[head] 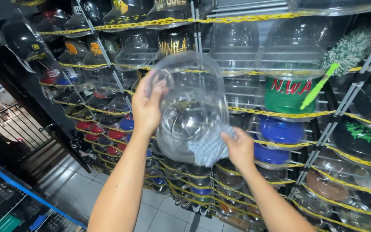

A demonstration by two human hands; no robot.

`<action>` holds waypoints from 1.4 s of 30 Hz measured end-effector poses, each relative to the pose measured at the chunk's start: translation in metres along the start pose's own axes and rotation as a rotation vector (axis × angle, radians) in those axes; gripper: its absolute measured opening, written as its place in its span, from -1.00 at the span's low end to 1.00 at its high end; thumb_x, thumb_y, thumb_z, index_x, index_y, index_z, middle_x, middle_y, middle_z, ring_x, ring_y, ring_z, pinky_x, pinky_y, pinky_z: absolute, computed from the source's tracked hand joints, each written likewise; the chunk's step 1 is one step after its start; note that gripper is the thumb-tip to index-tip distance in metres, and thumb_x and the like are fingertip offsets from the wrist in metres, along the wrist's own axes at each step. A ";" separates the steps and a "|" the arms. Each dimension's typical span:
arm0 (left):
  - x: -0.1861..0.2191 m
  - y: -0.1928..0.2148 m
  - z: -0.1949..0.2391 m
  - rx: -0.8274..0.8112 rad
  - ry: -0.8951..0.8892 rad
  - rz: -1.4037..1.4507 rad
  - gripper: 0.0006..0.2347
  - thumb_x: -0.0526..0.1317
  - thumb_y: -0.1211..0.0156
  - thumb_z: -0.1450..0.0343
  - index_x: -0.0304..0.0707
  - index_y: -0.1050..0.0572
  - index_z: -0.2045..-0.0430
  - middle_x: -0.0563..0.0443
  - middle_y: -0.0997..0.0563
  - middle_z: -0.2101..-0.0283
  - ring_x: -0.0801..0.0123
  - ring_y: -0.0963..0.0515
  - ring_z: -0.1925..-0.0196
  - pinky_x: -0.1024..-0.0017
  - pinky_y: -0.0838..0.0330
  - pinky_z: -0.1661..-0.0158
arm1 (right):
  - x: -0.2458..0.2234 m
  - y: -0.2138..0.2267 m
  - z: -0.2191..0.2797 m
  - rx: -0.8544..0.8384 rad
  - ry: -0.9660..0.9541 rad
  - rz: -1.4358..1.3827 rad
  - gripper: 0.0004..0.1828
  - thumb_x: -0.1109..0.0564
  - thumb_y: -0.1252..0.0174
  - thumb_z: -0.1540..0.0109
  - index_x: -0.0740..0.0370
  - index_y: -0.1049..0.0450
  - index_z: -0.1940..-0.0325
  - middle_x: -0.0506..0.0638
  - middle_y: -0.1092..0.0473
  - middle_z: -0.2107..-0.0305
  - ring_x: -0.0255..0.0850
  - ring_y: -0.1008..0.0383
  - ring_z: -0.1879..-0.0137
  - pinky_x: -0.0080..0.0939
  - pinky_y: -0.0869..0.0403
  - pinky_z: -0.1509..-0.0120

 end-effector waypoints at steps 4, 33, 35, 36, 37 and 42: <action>-0.074 0.040 -0.001 0.333 0.073 0.044 -0.64 -0.36 0.07 -0.56 -0.19 -0.24 -0.31 -0.21 -0.58 -0.13 0.13 -0.66 -0.07 0.14 -0.63 -0.03 | 0.027 -0.028 0.034 -0.128 -0.250 -0.487 -0.75 0.32 -0.31 -0.18 0.26 -0.61 0.05 0.00 -0.57 0.46 -0.32 -0.48 0.34 -0.27 -0.50 0.14; -0.011 -0.025 0.091 -0.159 -0.544 -0.736 -0.39 -0.39 -0.09 -0.36 0.00 -0.23 -0.39 -0.22 -0.01 -0.51 -0.11 0.11 -0.55 -0.22 0.38 -0.40 | -0.072 -0.012 -0.003 0.004 -0.489 -1.023 -0.54 0.26 -0.26 -0.16 0.35 -0.49 -0.17 0.25 -0.54 0.12 -0.02 -0.63 0.07 0.02 -0.58 -0.15; -0.012 -0.028 0.100 -0.132 -0.270 -0.567 -0.18 -0.50 -0.24 -0.17 -0.16 -0.14 -0.44 -0.40 0.27 -0.57 -0.26 0.37 -0.57 -0.25 0.54 -0.37 | -0.075 -0.012 -0.001 0.023 -0.387 -1.014 -0.58 0.28 -0.25 -0.18 0.35 -0.49 -0.14 0.23 -0.55 0.17 -0.07 -0.64 0.10 -0.04 -0.62 -0.10; -0.038 -0.017 0.107 0.103 0.103 0.063 -0.19 -0.42 -0.10 -0.26 0.06 0.07 -0.47 -0.38 0.40 -0.54 -0.32 0.37 -0.55 -0.04 0.24 -0.29 | -0.080 -0.013 0.002 0.017 -0.324 -1.003 -0.59 0.29 -0.23 -0.20 0.35 -0.49 -0.15 0.22 -0.56 0.18 -0.09 -0.65 0.10 -0.06 -0.63 -0.07; -0.071 -0.023 0.127 0.337 0.472 0.695 -0.19 -0.34 0.03 -0.35 0.29 0.28 -0.50 -0.35 0.53 -0.52 -0.37 0.36 -0.54 0.17 -0.06 -0.21 | -0.084 -0.013 0.006 0.010 -0.261 -0.991 -0.60 0.29 -0.21 -0.22 0.35 -0.48 -0.16 0.21 -0.56 0.19 -0.11 -0.65 0.10 -0.08 -0.64 -0.04; -0.151 -0.044 0.145 0.441 0.785 1.242 -0.71 0.21 -0.08 -0.45 0.18 -0.55 0.14 -0.22 -0.49 -0.25 -0.12 -0.47 -0.30 0.06 -0.39 -0.10 | -0.058 -0.036 0.032 -0.078 -0.122 -0.948 -0.56 0.32 -0.25 -0.19 0.35 -0.46 -0.17 0.26 -0.56 0.15 -0.10 -0.62 0.03 -0.04 -0.63 -0.05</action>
Point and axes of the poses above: each hand's wrist, its own z-axis away from the middle knuckle, its own y-axis out of the back of the hand, x = y × z, the point moved 7 cm from there along -z, towards the middle knuckle
